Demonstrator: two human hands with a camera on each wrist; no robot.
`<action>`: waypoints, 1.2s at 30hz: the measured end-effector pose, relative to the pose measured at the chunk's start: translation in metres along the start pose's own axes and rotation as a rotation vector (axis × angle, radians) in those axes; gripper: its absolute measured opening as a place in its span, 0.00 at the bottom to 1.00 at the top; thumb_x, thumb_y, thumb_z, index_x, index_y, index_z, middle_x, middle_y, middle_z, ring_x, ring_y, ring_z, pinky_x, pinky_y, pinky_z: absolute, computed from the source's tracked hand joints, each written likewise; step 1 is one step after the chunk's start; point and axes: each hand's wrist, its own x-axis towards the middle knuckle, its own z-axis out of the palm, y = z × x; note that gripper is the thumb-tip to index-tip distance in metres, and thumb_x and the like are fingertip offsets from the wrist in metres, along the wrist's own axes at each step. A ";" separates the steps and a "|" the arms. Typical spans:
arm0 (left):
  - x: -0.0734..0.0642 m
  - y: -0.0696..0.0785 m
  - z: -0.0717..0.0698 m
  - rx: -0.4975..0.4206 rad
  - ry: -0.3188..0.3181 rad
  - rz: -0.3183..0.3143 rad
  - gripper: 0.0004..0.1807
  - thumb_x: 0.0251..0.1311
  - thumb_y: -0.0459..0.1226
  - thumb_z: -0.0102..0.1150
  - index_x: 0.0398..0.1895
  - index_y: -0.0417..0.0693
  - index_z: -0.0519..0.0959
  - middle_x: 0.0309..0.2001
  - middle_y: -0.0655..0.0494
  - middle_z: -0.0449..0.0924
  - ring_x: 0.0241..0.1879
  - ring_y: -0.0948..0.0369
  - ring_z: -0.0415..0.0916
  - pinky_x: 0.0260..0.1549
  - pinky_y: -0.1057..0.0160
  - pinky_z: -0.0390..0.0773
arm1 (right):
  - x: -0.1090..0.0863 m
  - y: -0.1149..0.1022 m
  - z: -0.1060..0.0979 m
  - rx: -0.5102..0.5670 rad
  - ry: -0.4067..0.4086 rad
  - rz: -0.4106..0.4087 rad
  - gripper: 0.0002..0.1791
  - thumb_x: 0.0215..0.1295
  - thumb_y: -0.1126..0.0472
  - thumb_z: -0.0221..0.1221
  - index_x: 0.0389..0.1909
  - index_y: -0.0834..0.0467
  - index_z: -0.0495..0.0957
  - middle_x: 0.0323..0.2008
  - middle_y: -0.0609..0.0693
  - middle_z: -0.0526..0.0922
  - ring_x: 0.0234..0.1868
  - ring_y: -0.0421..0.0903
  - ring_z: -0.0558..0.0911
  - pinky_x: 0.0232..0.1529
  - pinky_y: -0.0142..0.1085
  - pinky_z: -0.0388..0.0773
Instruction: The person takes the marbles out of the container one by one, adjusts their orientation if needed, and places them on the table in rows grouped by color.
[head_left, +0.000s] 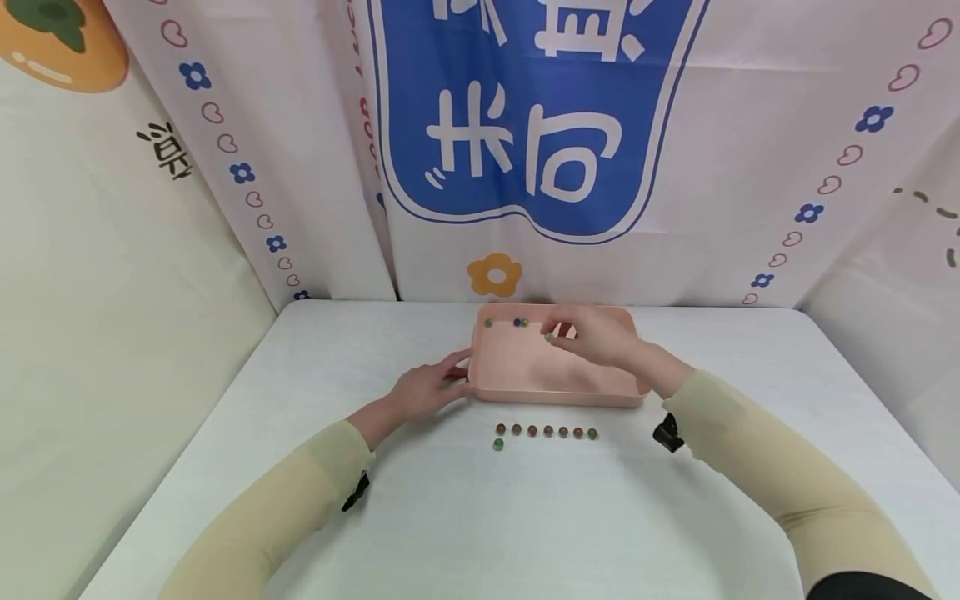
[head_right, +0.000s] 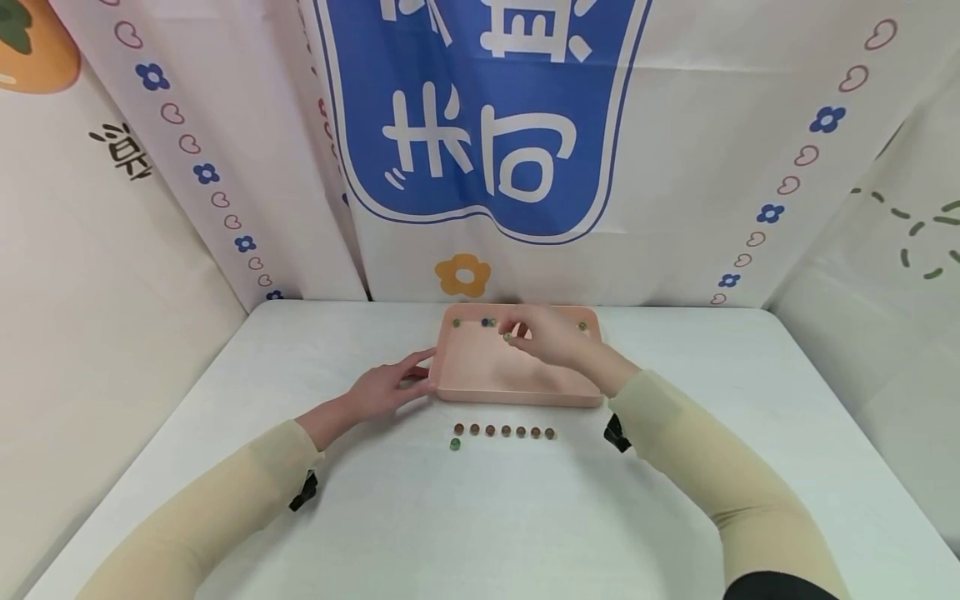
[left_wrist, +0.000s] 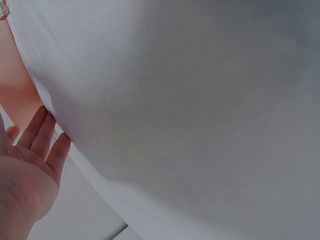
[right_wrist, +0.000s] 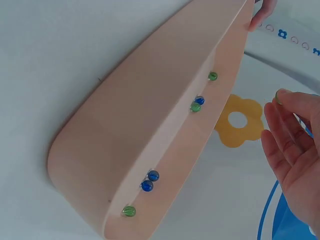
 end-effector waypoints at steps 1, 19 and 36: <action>0.000 0.000 0.000 0.001 -0.001 -0.002 0.38 0.68 0.58 0.49 0.76 0.58 0.53 0.61 0.52 0.76 0.61 0.49 0.71 0.58 0.44 0.66 | -0.003 -0.001 0.000 -0.009 0.015 -0.020 0.09 0.62 0.69 0.64 0.42 0.56 0.82 0.39 0.46 0.82 0.39 0.44 0.80 0.36 0.36 0.78; 0.002 -0.001 0.002 -0.014 -0.004 -0.010 0.38 0.67 0.59 0.50 0.77 0.61 0.53 0.61 0.54 0.76 0.61 0.50 0.71 0.59 0.44 0.65 | -0.046 -0.020 0.016 0.040 0.120 -0.164 0.10 0.59 0.67 0.67 0.41 0.56 0.82 0.38 0.43 0.83 0.36 0.39 0.80 0.34 0.40 0.80; 0.000 0.002 -0.001 -0.028 -0.006 0.000 0.38 0.68 0.58 0.50 0.77 0.58 0.53 0.61 0.52 0.75 0.61 0.49 0.71 0.59 0.44 0.66 | -0.056 -0.031 0.054 0.158 -0.095 -0.091 0.08 0.61 0.64 0.66 0.41 0.56 0.82 0.33 0.37 0.81 0.33 0.35 0.79 0.36 0.38 0.78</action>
